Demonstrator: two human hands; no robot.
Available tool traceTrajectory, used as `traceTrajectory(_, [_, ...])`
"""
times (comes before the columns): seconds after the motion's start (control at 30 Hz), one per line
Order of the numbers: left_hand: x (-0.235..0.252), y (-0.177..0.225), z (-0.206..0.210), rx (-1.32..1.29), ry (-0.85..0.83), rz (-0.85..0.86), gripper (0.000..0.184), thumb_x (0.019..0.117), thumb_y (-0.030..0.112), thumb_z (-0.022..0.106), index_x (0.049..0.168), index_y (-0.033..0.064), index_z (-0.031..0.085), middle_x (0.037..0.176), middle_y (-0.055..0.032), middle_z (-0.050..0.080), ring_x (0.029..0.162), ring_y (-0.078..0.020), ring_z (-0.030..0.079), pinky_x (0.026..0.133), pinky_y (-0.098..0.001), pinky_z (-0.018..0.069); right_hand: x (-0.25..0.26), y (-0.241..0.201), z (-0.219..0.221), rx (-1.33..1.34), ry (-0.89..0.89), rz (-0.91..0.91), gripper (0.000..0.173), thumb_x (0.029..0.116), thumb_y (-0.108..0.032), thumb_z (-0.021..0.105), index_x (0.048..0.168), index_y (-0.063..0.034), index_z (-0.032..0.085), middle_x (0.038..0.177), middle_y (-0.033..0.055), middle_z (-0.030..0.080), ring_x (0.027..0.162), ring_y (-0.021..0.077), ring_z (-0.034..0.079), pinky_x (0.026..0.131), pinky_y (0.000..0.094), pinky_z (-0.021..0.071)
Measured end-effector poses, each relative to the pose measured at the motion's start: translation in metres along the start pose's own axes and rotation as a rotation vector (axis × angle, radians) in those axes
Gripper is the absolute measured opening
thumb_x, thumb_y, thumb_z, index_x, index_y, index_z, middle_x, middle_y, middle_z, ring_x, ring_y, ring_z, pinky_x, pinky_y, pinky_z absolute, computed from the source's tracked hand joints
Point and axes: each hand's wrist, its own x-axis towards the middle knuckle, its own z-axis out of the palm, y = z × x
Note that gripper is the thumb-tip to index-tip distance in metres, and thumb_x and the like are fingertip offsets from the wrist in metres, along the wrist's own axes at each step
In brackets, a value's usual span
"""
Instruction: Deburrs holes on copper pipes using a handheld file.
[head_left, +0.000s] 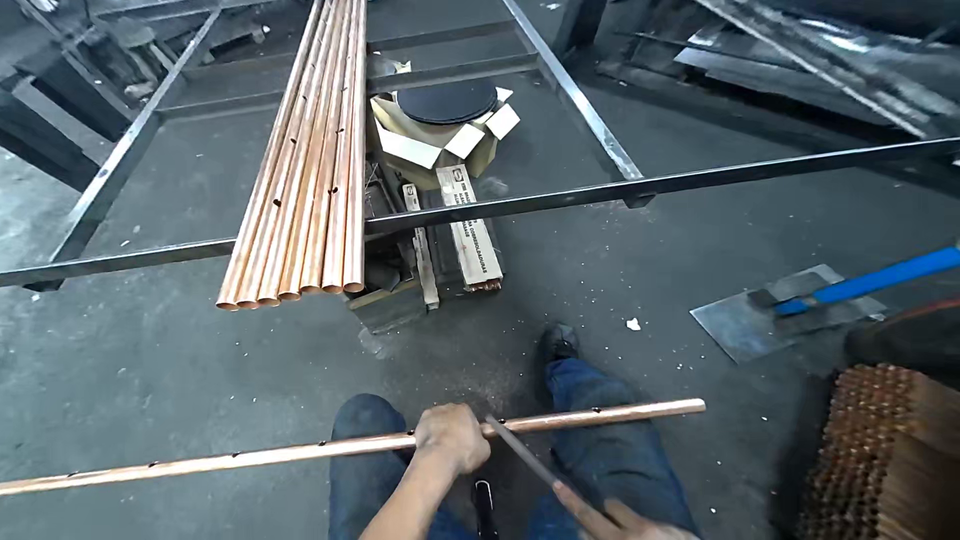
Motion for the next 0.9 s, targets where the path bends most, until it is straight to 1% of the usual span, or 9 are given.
traceTrajectory(0.07, [0.000, 0.002, 0.005, 0.013, 0.030, -0.003, 0.039, 0.0861, 0.044, 0.063, 0.098, 0.0073, 0.072, 0.108, -0.0137, 0.074, 0.105, -0.0336, 0.072, 0.084, -0.0598, 0.0571, 0.044, -0.009, -0.005, -0.030, -0.034, 0.029, 0.050, 0.1073, -0.034, 0.042, 0.157, -0.0301, 0.046, 0.107, 0.0209, 0.071, 0.085, 0.0404, 0.072, 0.070, 0.0580, 0.0575])
traceTrajectory(0.17, [-0.001, 0.003, 0.005, 0.015, 0.045, -0.005, 0.037, 0.0869, 0.042, 0.063, 0.097, 0.0074, 0.072, 0.108, -0.0130, 0.074, 0.105, -0.0329, 0.072, 0.084, -0.0590, 0.0572, 0.095, -0.017, -0.024, -0.070, -0.156, 0.091, 0.049, 0.1076, -0.036, 0.041, 0.156, -0.0331, 0.045, 0.116, 0.0181, 0.071, 0.105, 0.0397, 0.070, 0.086, 0.0595, 0.0563])
traceTrajectory(0.3, [-0.001, -0.001, 0.006, 0.011, 0.050, 0.001, 0.037, 0.0871, 0.042, 0.063, 0.097, 0.0072, 0.072, 0.107, -0.0127, 0.075, 0.104, -0.0323, 0.072, 0.084, -0.0588, 0.0572, 0.036, -0.010, -0.031, -0.001, -0.055, 0.029, 0.048, 0.1085, -0.036, 0.043, 0.156, -0.0318, 0.048, 0.112, 0.0205, 0.072, 0.086, 0.0411, 0.072, 0.072, 0.0594, 0.0577])
traceTrajectory(0.4, [-0.001, 0.001, 0.012, 0.016, 0.089, -0.007, 0.036, 0.0886, 0.041, 0.062, 0.100, 0.0083, 0.072, 0.107, -0.0120, 0.075, 0.103, -0.0328, 0.073, 0.083, -0.0586, 0.0574, 0.017, -0.012, -0.026, -0.021, -0.098, 0.010, 0.049, 0.1096, -0.035, 0.037, 0.157, -0.0291, 0.045, 0.108, 0.0222, 0.070, 0.082, 0.0422, 0.071, 0.067, 0.0596, 0.0566])
traceTrajectory(0.47, [-0.001, 0.003, 0.022, 0.029, 0.146, -0.004, 0.039, 0.0961, 0.042, 0.055, 0.109, 0.0102, 0.072, 0.110, -0.0126, 0.076, 0.104, -0.0341, 0.073, 0.084, -0.0588, 0.0573, 0.053, -0.021, -0.032, -0.052, -0.148, 0.055, 0.048, 0.1076, -0.033, 0.042, 0.154, -0.0287, 0.049, 0.104, 0.0204, 0.072, 0.089, 0.0415, 0.072, 0.073, 0.0600, 0.0567])
traceTrajectory(0.57, [0.003, 0.001, 0.035, 0.063, 0.261, 0.033, 0.049, 0.1089, 0.048, 0.036, 0.121, 0.0137, 0.069, 0.110, -0.0123, 0.076, 0.104, -0.0337, 0.074, 0.084, -0.0562, 0.0587, 0.120, -0.031, -0.053, -0.116, -0.304, 0.130, 0.041, 0.1054, -0.034, 0.046, 0.143, -0.0220, 0.059, 0.114, 0.0170, 0.072, 0.109, 0.0388, 0.069, 0.088, 0.0614, 0.0555])
traceTrajectory(0.7, [-0.011, -0.031, 0.027, 0.044, 0.182, 0.024, 0.037, 0.0991, 0.038, 0.054, 0.110, 0.0086, 0.073, 0.109, -0.0154, 0.076, 0.106, -0.0369, 0.072, 0.088, -0.0603, 0.0561, 0.068, -0.010, -0.075, -0.059, -0.062, 0.107, 0.047, 0.1061, -0.040, 0.046, 0.152, -0.0378, 0.051, 0.110, 0.0142, 0.074, 0.096, 0.0372, 0.072, 0.078, 0.0603, 0.0567])
traceTrajectory(0.83, [-0.015, -0.090, 0.034, 0.136, 0.245, -0.031, 0.038, 0.1008, 0.042, 0.051, 0.108, 0.0114, 0.072, 0.107, -0.0128, 0.076, 0.104, -0.0344, 0.073, 0.085, -0.0575, 0.0573, 0.012, 0.038, -0.042, -0.008, -0.014, 0.132, 0.051, 0.1083, -0.037, 0.044, 0.158, -0.0289, 0.044, 0.113, 0.0223, 0.070, 0.087, 0.0434, 0.071, 0.071, 0.0628, 0.0566])
traceTrajectory(0.9, [-0.015, -0.093, 0.042, 0.139, 0.354, -0.006, 0.034, 0.0951, 0.038, 0.060, 0.112, 0.0118, 0.072, 0.112, -0.0119, 0.075, 0.109, -0.0336, 0.072, 0.086, -0.0548, 0.0583, 0.006, 0.043, -0.019, 0.012, -0.008, 0.137, 0.052, 0.1090, -0.037, 0.041, 0.160, -0.0267, 0.041, 0.115, 0.0237, 0.069, 0.087, 0.0443, 0.071, 0.070, 0.0624, 0.0565])
